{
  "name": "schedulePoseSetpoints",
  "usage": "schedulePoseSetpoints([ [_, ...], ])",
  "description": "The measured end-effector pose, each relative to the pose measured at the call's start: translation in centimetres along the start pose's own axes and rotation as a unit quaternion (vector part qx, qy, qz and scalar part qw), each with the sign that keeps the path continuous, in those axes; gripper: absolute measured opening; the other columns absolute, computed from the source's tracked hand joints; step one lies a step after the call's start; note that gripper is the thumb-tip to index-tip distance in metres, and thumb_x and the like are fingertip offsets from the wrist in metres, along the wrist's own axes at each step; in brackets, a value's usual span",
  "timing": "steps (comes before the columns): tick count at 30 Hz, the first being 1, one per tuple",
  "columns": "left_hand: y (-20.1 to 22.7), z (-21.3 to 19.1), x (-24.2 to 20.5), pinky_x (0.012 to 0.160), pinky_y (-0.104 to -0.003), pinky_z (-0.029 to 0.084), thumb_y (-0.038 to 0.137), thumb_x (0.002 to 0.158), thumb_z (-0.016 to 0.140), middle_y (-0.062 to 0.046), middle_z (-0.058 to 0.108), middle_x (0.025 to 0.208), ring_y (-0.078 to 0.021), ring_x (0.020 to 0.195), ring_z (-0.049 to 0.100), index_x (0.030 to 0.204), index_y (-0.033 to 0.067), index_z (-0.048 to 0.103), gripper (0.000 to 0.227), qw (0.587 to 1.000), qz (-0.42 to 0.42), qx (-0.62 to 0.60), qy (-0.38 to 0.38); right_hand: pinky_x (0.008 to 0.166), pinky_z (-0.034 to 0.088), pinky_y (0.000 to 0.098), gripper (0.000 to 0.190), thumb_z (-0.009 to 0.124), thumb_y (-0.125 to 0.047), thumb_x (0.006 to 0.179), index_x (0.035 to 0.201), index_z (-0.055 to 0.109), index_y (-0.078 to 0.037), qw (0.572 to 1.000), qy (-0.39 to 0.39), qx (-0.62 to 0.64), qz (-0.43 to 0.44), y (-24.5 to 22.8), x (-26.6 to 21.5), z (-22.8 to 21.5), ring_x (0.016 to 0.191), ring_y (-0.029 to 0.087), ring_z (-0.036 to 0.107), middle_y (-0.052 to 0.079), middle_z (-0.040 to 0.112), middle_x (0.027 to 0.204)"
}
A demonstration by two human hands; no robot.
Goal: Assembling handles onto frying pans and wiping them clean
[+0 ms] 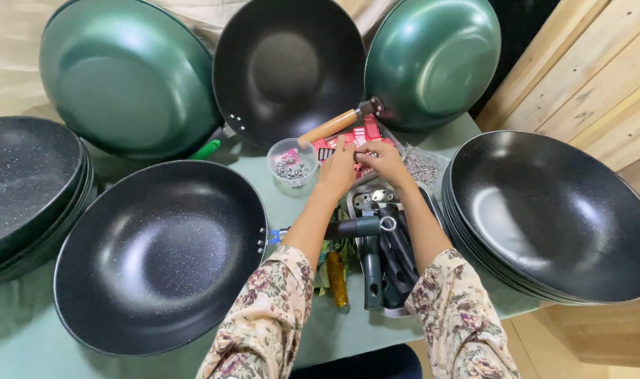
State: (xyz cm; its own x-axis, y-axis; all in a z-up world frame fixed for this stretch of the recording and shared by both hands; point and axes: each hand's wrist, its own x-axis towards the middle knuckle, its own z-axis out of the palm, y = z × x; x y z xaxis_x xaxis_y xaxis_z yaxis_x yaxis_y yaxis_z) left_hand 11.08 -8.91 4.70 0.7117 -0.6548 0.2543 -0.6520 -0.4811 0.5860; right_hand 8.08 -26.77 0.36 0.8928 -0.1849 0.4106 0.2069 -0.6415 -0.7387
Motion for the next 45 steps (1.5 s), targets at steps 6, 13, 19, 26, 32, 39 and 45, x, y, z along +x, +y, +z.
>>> schedulePoseSetpoints([
  [6, -1.8, 1.4, 1.1, 0.078, -0.057, 0.061, 0.013, 0.094, 0.063, -0.02, 0.067, 0.101, -0.0465, 0.092, 0.073, 0.107, 0.0022, 0.066, 0.017, 0.999, -0.001, 0.011, 0.038, 0.091, 0.053, 0.0379, 0.024, 0.073, -0.042, 0.098, 0.1, 0.081, -0.019, 0.994, 0.036, 0.039, 0.099, -1.1, -1.0, -2.9, 0.098, 0.022, 0.071, 0.008, 0.076, 0.094],
  [13, -2.7, 1.2, 1.2, 0.084, -0.052, 0.059, 0.029, 0.094, 0.067, -0.017, 0.072, 0.098, -0.0394, 0.099, 0.073, 0.112, 0.0086, 0.071, 0.027, 0.989, -0.04, -0.085, 0.111, 0.072, 0.063, 0.0432, 0.02, 0.064, -0.01, 0.088, 0.098, 0.081, -0.009, 0.845, 0.031, -0.453, 0.283, 11.6, -2.3, -4.0, 0.09, 0.032, 0.076, 0.011, 0.074, 0.089],
  [19, -1.3, -1.6, -1.6, 0.084, -0.053, 0.057, 0.03, 0.091, 0.071, -0.019, 0.075, 0.098, -0.0403, 0.099, 0.072, 0.108, 0.0089, 0.071, 0.027, 0.977, -0.03, -0.161, 0.135, 0.069, 0.061, 0.0484, 0.019, 0.072, -0.019, 0.084, 0.098, 0.082, -0.01, 0.829, 0.018, -0.452, 0.329, 11.6, -2.9, -4.3, 0.088, 0.038, 0.076, 0.015, 0.077, 0.087],
  [26, 1.2, -5.9, -5.9, 0.067, -0.034, 0.059, 0.028, 0.092, 0.068, -0.007, 0.072, 0.064, -0.018, 0.055, 0.072, 0.11, 0.0112, 0.072, 0.025, 0.943, -0.06, -0.312, 0.095, 0.078, 0.061, 0.0509, 0.017, 0.06, -0.001, 0.091, 0.095, 0.076, 0.005, 0.857, 0.115, -0.407, 0.293, 7.1, -3.8, -4.6, 0.09, 0.044, 0.074, 0.027, 0.075, 0.091],
  [32, 2.3, -7.7, -10.0, 0.055, -0.03, 0.058, 0.022, 0.092, 0.07, -0.013, 0.073, 0.075, -0.0167, 0.051, 0.071, 0.116, 0.0023, 0.07, 0.031, 0.907, -0.075, -0.41, 0.067, 0.085, 0.05, 0.053, 0.01, 0.065, -0.008, 0.097, 0.094, 0.066, 0.001, 0.924, 0.26, -0.261, 0.1, 1.3, -4.0, -7.2, 0.092, 0.046, 0.067, 0.025, 0.068, 0.088],
  [39, 3.0, -7.8, -15.5, 0.047, -0.022, 0.057, 0.021, 0.097, 0.067, -0.016, 0.072, 0.071, -0.0173, 0.053, 0.07, 0.116, -0.0035, 0.069, 0.031, 0.85, -0.082, -0.519, 0.045, 0.063, 0.054, 0.0153, 0.015, 0.072, -0.02, 0.099, 0.105, 0.068, -0.007, 0.946, 0.215, 0.197, 0.139, -14.2, -7.0, -6.9, 0.079, 0.007, 0.072, 0.007, 0.074, 0.094],
  [45, 3.6, -8.9, -21.6, 0.051, -0.023, 0.059, 0.017, 0.098, 0.069, -0.017, 0.075, 0.08, -0.0179, 0.057, 0.072, 0.118, -0.0043, 0.071, 0.029, 0.817, -0.061, -0.569, 0.067, 0.081, 0.058, 0.0268, 0.012, 0.068, -0.016, 0.101, 0.107, 0.065, -0.006, 0.906, 0.144, 0.381, 0.115, -22.5, -14.2, -3.3, 0.099, 0.023, 0.077, 0.015, 0.075, 0.108],
])
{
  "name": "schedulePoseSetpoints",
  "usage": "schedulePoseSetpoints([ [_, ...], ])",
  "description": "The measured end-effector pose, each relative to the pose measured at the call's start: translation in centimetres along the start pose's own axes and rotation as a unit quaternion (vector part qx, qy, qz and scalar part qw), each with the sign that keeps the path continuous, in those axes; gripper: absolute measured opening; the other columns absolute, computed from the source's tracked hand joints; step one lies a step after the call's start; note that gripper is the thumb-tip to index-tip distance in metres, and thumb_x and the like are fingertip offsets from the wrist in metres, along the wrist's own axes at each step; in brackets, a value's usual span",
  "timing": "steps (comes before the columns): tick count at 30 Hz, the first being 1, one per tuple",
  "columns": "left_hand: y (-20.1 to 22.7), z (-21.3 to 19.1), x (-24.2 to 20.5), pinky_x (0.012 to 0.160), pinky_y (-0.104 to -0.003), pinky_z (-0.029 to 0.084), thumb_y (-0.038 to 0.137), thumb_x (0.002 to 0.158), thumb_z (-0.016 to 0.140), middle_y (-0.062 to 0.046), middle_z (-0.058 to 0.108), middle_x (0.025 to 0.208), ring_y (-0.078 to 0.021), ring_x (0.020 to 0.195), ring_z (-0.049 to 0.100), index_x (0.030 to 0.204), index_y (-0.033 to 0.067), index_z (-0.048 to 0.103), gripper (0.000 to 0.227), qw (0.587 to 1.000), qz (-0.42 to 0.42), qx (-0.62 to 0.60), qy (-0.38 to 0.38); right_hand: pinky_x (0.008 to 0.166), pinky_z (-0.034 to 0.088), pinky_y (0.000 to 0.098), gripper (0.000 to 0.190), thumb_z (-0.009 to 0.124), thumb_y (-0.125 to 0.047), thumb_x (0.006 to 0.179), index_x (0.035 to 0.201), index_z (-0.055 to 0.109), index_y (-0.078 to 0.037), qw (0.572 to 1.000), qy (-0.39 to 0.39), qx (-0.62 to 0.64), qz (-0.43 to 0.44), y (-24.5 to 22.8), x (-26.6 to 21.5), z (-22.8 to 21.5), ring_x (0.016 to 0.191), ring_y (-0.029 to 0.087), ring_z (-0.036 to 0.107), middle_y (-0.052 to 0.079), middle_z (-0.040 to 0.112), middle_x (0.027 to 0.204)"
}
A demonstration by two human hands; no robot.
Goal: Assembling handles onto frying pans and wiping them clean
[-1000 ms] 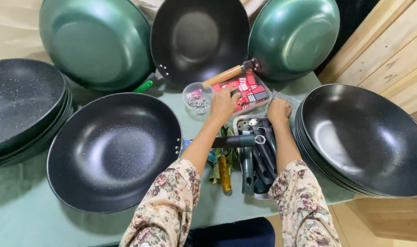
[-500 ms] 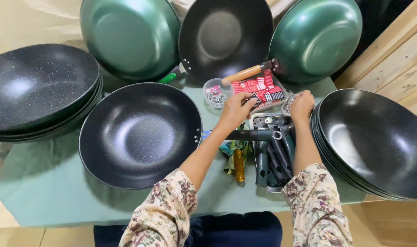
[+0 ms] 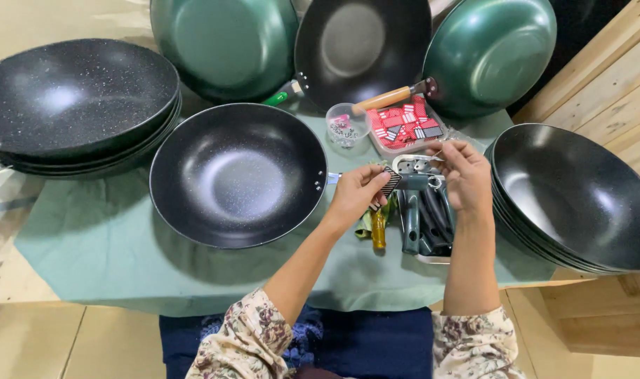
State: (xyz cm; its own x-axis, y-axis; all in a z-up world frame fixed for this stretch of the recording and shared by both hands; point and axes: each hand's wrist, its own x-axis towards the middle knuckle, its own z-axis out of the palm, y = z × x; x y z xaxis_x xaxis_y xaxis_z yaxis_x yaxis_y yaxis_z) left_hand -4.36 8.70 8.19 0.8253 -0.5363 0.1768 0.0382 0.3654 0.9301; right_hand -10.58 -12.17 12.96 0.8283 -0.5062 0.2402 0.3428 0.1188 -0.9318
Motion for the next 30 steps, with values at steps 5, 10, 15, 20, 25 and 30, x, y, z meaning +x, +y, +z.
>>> schedulePoseSetpoints([
  [5, 0.5, -1.6, -5.2, 0.055, -0.023, 0.06, 0.016, 0.1, 0.067, -0.014, 0.074, 0.078, -0.0175, 0.059, 0.073, 0.121, -0.0027, 0.069, 0.028, 0.999, 0.0, -0.032, -0.001, 0.082, 0.059, 0.0314, 0.013, 0.066, -0.012, 0.1, 0.104, 0.063, 0.001, 0.998, -0.025, 0.066, 0.004, 0.9, -7.3, 3.3, 0.09, 0.026, 0.076, 0.021, 0.073, 0.1],
  [10, 1.6, -3.5, -9.8, 0.055, -0.025, 0.06, 0.014, 0.105, 0.058, -0.014, 0.069, 0.066, -0.0183, 0.056, 0.071, 0.124, -0.0044, 0.068, 0.028, 0.998, -0.006, -0.056, 0.0, 0.082, 0.055, 0.033, 0.01, 0.067, -0.006, 0.098, 0.1, 0.064, 0.003, 0.996, -0.013, 0.085, -0.007, 3.7, -12.6, 5.1, 0.089, 0.024, 0.069, 0.02, 0.067, 0.105],
  [15, 1.0, -4.2, -13.0, 0.052, -0.025, 0.059, 0.011, 0.103, 0.06, -0.014, 0.069, 0.07, -0.0186, 0.055, 0.071, 0.13, -0.004, 0.065, 0.032, 0.994, -0.042, -0.101, -0.022, 0.074, 0.049, 0.0285, 0.009, 0.067, -0.006, 0.098, 0.098, 0.065, 0.002, 0.997, -0.012, 0.08, -0.005, 4.3, -15.9, 8.5, 0.075, 0.013, 0.055, 0.015, 0.063, 0.102],
  [20, -0.2, -5.0, -14.4, 0.051, -0.024, 0.057, 0.013, 0.102, 0.062, -0.015, 0.066, 0.063, -0.0187, 0.054, 0.07, 0.129, -0.0039, 0.065, 0.032, 0.992, -0.064, -0.103, -0.046, 0.076, 0.053, 0.0308, 0.012, 0.068, -0.009, 0.098, 0.098, 0.066, 0.002, 0.996, -0.005, 0.09, 0.01, 5.7, -17.2, 9.7, 0.073, 0.013, 0.055, 0.014, 0.063, 0.102],
  [25, -1.9, -5.3, -14.6, 0.053, -0.024, 0.058, 0.017, 0.102, 0.064, -0.016, 0.067, 0.062, -0.0187, 0.055, 0.071, 0.123, -0.0026, 0.07, 0.029, 0.99, -0.094, -0.092, -0.052, 0.074, 0.05, 0.03, 0.014, 0.067, -0.01, 0.098, 0.103, 0.066, 0.004, 0.995, 0.0, 0.099, 0.018, 5.8, -17.5, 9.4, 0.074, 0.017, 0.059, 0.016, 0.064, 0.1],
  [30, -1.2, -6.3, -14.5, 0.055, -0.026, 0.058, 0.02, 0.103, 0.066, -0.017, 0.07, 0.063, -0.0186, 0.056, 0.072, 0.115, -0.0019, 0.073, 0.026, 0.995, -0.073, -0.042, -0.048, 0.078, 0.054, 0.033, 0.017, 0.065, -0.014, 0.1, 0.108, 0.063, 0.0, 0.991, 0.008, 0.132, 0.036, 4.8, -18.2, 9.6, 0.085, 0.031, 0.072, 0.025, 0.071, 0.101],
])
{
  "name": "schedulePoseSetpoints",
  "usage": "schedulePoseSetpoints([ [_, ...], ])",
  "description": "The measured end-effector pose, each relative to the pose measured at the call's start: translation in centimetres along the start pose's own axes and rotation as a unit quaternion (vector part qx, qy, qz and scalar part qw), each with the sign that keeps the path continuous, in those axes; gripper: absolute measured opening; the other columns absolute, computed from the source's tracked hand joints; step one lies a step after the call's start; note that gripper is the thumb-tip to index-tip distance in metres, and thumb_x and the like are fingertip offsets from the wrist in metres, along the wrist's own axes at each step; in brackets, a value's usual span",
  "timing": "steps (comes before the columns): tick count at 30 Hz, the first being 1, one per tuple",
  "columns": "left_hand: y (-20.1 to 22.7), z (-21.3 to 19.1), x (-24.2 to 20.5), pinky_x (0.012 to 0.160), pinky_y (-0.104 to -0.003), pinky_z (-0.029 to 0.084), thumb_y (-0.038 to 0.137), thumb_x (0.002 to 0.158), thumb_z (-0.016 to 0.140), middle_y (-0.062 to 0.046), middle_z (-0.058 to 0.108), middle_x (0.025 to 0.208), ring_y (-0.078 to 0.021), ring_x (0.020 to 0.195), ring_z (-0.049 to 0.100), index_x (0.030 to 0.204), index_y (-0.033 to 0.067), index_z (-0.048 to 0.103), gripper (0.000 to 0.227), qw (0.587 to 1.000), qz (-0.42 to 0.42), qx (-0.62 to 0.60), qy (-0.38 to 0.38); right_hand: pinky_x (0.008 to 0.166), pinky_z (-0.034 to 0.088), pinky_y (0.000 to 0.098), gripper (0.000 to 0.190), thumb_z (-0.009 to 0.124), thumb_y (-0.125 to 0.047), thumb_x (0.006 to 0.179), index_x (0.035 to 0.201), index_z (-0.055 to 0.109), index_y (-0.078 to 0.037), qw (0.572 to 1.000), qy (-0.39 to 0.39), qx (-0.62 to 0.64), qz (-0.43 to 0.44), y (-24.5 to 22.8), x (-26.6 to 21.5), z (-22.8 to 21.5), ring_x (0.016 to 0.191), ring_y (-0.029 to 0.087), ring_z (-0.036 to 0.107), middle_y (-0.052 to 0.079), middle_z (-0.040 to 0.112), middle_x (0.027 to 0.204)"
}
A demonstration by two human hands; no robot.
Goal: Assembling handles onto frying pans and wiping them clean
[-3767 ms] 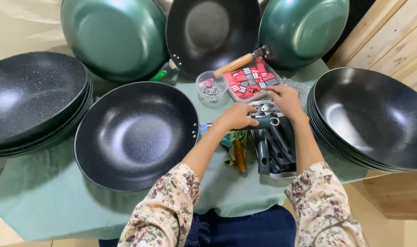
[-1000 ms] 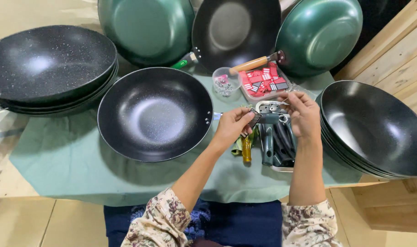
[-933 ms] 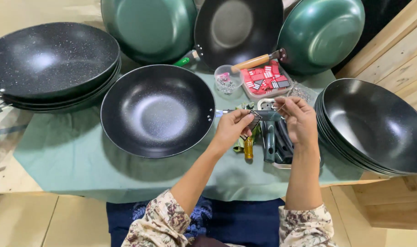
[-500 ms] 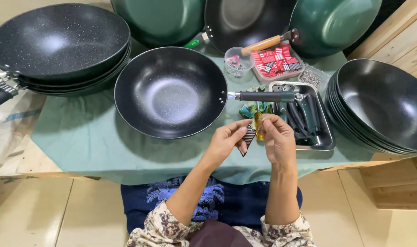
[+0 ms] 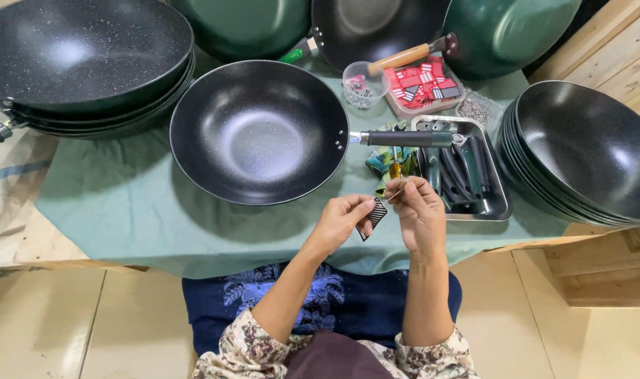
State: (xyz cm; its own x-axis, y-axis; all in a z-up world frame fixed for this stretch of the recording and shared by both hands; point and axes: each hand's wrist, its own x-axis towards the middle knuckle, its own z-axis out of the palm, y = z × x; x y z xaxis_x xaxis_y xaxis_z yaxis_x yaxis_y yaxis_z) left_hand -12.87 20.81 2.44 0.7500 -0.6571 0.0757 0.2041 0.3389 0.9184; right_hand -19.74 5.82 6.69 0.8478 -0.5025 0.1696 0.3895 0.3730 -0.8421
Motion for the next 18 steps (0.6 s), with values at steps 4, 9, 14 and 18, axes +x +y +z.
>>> schedulePoseSetpoints([
  [4, 0.1, -0.1, 0.1, 0.057, -0.026, 0.058, 0.021, 0.104, 0.064, -0.016, 0.07, 0.063, -0.0162, 0.056, 0.069, 0.114, -0.0019, 0.073, 0.027, 1.0, 0.01, 0.008, 0.008, 0.082, 0.055, 0.0345, 0.017, 0.065, -0.015, 0.1, 0.109, 0.062, 0.0, 1.0, 0.011, 0.012, 0.022, 1.8, -0.5, -1.1, 0.087, 0.03, 0.074, 0.025, 0.072, 0.101],
  [9, -1.8, -0.3, 0.7, 0.06, -0.025, 0.06, 0.018, 0.105, 0.06, -0.018, 0.072, 0.07, -0.0167, 0.059, 0.071, 0.119, -0.0034, 0.07, 0.027, 1.0, -0.011, -0.021, 0.01, 0.067, 0.061, 0.0325, 0.015, 0.063, -0.013, 0.102, 0.109, 0.061, 0.0, 0.997, 0.018, 0.065, 0.035, 1.9, -0.8, -1.5, 0.08, 0.028, 0.075, 0.026, 0.071, 0.095],
  [14, -1.0, 0.0, 0.0, 0.055, -0.025, 0.059, 0.015, 0.108, 0.048, -0.017, 0.07, 0.071, -0.0172, 0.054, 0.07, 0.124, -0.0058, 0.065, 0.032, 0.996, -0.05, -0.07, 0.013, 0.065, 0.058, 0.0296, 0.015, 0.062, -0.016, 0.103, 0.11, 0.06, -0.003, 0.994, 0.011, 0.099, 0.031, 0.9, -0.8, -1.8, 0.078, 0.024, 0.072, 0.021, 0.069, 0.092],
  [18, -1.1, 0.8, -0.1, 0.054, -0.022, 0.058, 0.016, 0.104, 0.056, -0.014, 0.067, 0.066, -0.0168, 0.053, 0.069, 0.129, -0.0075, 0.062, 0.035, 0.993, -0.097, -0.063, -0.024, 0.066, 0.059, 0.0301, 0.016, 0.061, -0.017, 0.103, 0.112, 0.059, -0.003, 0.995, 0.011, 0.1, 0.025, 0.8, -0.9, -1.4, 0.08, 0.025, 0.072, 0.022, 0.069, 0.094],
])
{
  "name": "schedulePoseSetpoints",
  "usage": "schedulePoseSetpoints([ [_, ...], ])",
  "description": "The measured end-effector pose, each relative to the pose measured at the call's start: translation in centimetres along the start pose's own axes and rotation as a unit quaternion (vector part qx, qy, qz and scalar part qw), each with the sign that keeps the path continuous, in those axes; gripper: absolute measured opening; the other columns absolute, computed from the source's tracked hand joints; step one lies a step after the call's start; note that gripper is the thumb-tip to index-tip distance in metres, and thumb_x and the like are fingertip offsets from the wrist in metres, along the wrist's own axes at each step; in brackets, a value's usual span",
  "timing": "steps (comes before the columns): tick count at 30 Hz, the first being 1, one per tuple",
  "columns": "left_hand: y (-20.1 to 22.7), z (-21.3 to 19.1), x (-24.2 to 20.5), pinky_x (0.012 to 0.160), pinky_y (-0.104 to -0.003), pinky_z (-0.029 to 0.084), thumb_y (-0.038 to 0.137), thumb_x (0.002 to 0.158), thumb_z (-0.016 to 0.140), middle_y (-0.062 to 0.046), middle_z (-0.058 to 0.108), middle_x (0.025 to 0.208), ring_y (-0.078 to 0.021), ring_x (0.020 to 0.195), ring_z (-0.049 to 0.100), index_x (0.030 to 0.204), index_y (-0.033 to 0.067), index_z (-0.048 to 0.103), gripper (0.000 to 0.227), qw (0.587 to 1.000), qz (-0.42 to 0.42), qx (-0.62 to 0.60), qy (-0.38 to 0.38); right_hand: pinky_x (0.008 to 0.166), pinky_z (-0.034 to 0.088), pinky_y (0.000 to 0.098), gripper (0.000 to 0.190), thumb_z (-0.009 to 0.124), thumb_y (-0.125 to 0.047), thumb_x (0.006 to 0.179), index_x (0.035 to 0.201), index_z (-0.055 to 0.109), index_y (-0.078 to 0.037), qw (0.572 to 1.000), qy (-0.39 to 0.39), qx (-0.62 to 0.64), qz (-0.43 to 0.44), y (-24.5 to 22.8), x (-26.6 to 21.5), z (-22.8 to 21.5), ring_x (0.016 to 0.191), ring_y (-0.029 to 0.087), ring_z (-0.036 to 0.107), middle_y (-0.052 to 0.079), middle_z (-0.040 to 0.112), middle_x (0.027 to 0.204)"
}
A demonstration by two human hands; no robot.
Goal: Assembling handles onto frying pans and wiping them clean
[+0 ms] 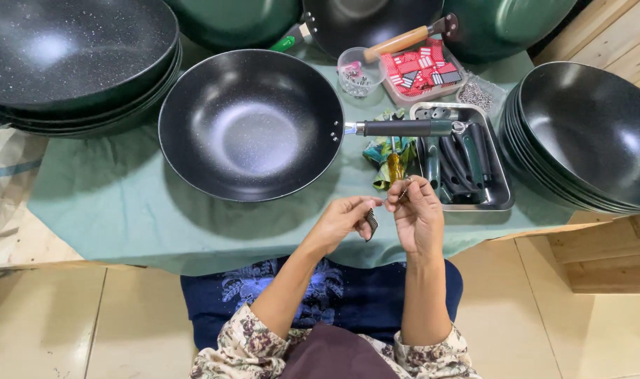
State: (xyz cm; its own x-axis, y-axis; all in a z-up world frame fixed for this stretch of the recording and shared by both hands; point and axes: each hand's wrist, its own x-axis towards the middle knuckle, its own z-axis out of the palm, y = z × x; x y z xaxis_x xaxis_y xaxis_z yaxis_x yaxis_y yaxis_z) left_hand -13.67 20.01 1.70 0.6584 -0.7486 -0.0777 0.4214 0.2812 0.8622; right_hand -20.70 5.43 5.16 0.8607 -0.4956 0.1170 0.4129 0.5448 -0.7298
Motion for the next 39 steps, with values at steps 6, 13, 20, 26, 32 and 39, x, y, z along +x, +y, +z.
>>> schedulePoseSetpoints([
  [6, -1.9, 0.0, 1.2, 0.05, -0.024, 0.058, 0.015, 0.101, 0.063, -0.016, 0.067, 0.067, -0.0187, 0.05, 0.069, 0.117, -0.0049, 0.067, 0.025, 1.0, 0.009, -0.004, 0.013, 0.065, 0.061, 0.0294, 0.016, 0.061, -0.017, 0.103, 0.111, 0.058, -0.002, 1.0, -0.001, -0.006, 0.001, 0.5, -0.2, -0.5, 0.079, 0.024, 0.073, 0.022, 0.069, 0.093],
  [13, -1.4, 0.3, 1.1, 0.051, -0.024, 0.057, 0.019, 0.101, 0.066, -0.012, 0.065, 0.063, -0.0173, 0.05, 0.069, 0.115, -0.0027, 0.066, 0.026, 0.999, 0.029, 0.015, 0.004, 0.064, 0.059, 0.0294, 0.016, 0.062, -0.015, 0.102, 0.111, 0.06, -0.002, 1.0, 0.006, -0.006, 0.001, 1.2, -0.6, -1.7, 0.077, 0.024, 0.072, 0.023, 0.069, 0.092],
  [20, 0.4, 0.1, 0.4, 0.051, -0.024, 0.055, 0.02, 0.102, 0.064, -0.013, 0.064, 0.054, -0.0178, 0.046, 0.067, 0.108, 0.0014, 0.067, 0.02, 0.993, 0.055, 0.093, 0.041, 0.067, 0.06, 0.0289, 0.022, 0.064, -0.009, 0.1, 0.12, 0.063, 0.001, 0.987, 0.018, -0.147, -0.058, 1.5, -1.3, -2.2, 0.082, 0.02, 0.07, 0.02, 0.07, 0.102],
  [26, 1.5, 1.1, -0.2, 0.055, -0.024, 0.055, 0.021, 0.101, 0.063, -0.011, 0.065, 0.051, -0.0143, 0.049, 0.064, 0.102, 0.0031, 0.07, 0.019, 0.978, 0.043, 0.195, 0.061, 0.071, 0.058, 0.0266, 0.018, 0.075, -0.003, 0.091, 0.109, 0.078, -0.002, 0.908, -0.008, -0.405, -0.105, 1.0, -2.4, -0.7, 0.085, 0.013, 0.064, 0.013, 0.069, 0.103],
  [32, 1.5, 1.0, -0.5, 0.055, -0.023, 0.055, 0.021, 0.1, 0.061, -0.011, 0.065, 0.051, -0.0135, 0.048, 0.063, 0.104, 0.001, 0.069, 0.022, 0.98, 0.025, 0.186, 0.063, 0.076, 0.058, 0.0257, 0.012, 0.08, -0.001, 0.088, 0.1, 0.081, -0.003, 0.897, 0.004, -0.417, -0.148, 0.9, -2.6, 0.0, 0.084, 0.014, 0.065, 0.013, 0.069, 0.092],
  [39, -1.3, -0.8, 0.3, 0.07, -0.031, 0.063, 0.03, 0.106, 0.055, -0.013, 0.066, 0.091, -0.0229, 0.073, 0.075, 0.129, 0.0061, 0.051, 0.034, 0.987, -0.052, -0.139, -0.059, 0.084, 0.054, 0.0294, 0.006, 0.078, -0.005, 0.092, 0.096, 0.078, 0.0, 0.896, 0.027, -0.411, -0.169, 0.5, -3.0, 0.4, 0.087, 0.013, 0.063, 0.012, 0.067, 0.09],
])
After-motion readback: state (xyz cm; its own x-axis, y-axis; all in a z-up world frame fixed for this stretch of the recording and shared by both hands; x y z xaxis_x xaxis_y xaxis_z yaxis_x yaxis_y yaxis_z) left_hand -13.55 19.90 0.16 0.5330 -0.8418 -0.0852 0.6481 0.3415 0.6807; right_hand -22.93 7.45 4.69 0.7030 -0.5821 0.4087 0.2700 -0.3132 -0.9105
